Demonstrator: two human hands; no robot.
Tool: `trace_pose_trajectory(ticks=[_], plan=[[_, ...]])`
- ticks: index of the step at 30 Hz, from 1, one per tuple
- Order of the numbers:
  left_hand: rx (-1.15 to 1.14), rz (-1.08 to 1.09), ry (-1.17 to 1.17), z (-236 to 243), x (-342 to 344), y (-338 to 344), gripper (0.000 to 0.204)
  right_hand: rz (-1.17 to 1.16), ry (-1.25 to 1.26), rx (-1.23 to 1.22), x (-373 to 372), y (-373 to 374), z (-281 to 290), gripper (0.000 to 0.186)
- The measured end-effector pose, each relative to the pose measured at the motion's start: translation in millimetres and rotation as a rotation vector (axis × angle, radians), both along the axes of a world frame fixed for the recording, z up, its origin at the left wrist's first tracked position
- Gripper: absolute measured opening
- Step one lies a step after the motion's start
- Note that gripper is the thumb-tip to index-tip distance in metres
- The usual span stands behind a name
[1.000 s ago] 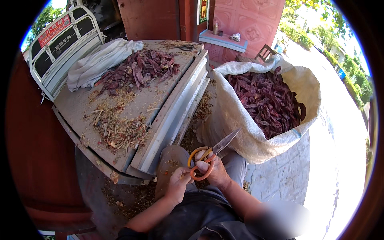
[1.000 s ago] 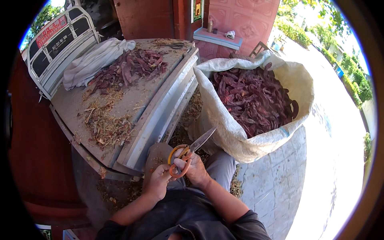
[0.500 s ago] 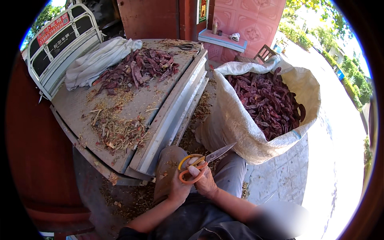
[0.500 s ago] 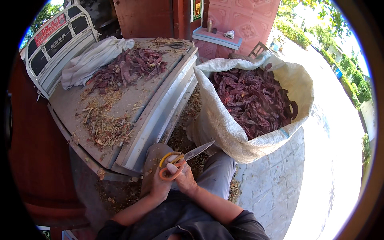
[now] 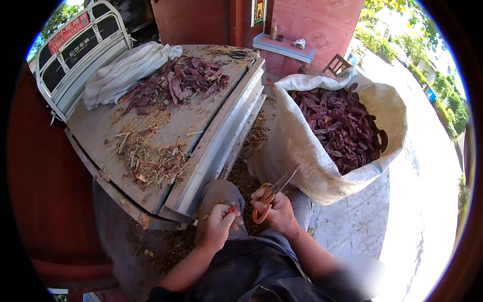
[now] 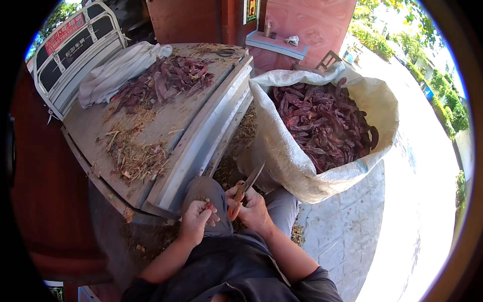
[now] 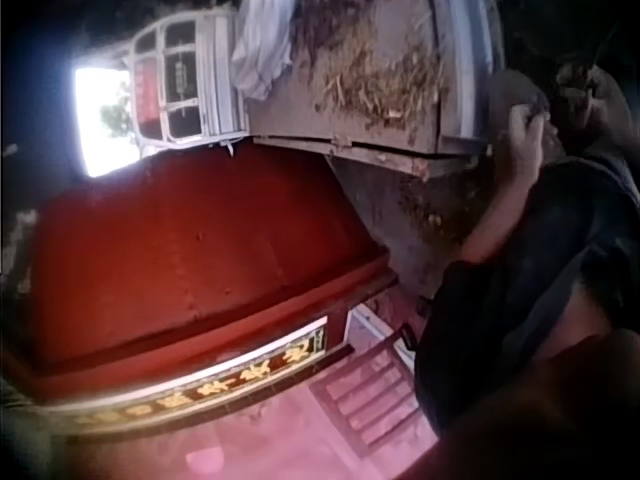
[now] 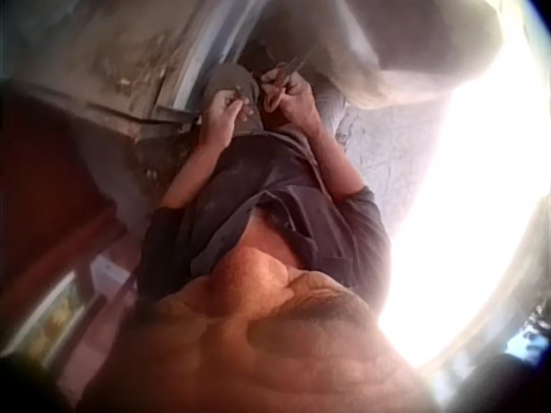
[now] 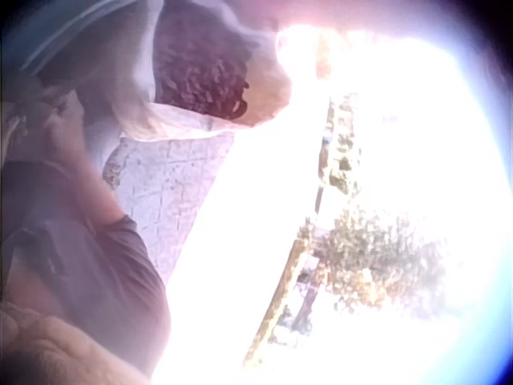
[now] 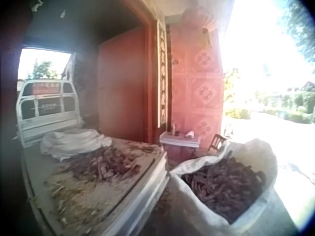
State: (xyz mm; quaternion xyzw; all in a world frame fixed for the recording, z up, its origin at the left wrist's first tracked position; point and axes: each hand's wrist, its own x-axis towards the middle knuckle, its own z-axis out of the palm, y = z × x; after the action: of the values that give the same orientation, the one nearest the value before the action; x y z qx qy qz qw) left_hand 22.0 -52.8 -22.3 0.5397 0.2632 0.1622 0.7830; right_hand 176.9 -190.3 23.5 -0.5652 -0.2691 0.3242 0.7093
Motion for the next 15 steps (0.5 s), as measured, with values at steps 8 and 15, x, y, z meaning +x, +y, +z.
trace_pose_trajectory(ticks=[8, 15], plan=[[-0.323, 0.002, -0.278, 13.0, 2.8, 20.7, 0.018, 0.13, -0.315, -0.525, 2.1, -40.5, -12.4, 0.038], [-0.263, -0.031, -0.249, 19.1, 1.9, 22.4, 0.024, 0.249, -0.539, -0.564, 2.7, -49.9, -6.2, 0.054]])
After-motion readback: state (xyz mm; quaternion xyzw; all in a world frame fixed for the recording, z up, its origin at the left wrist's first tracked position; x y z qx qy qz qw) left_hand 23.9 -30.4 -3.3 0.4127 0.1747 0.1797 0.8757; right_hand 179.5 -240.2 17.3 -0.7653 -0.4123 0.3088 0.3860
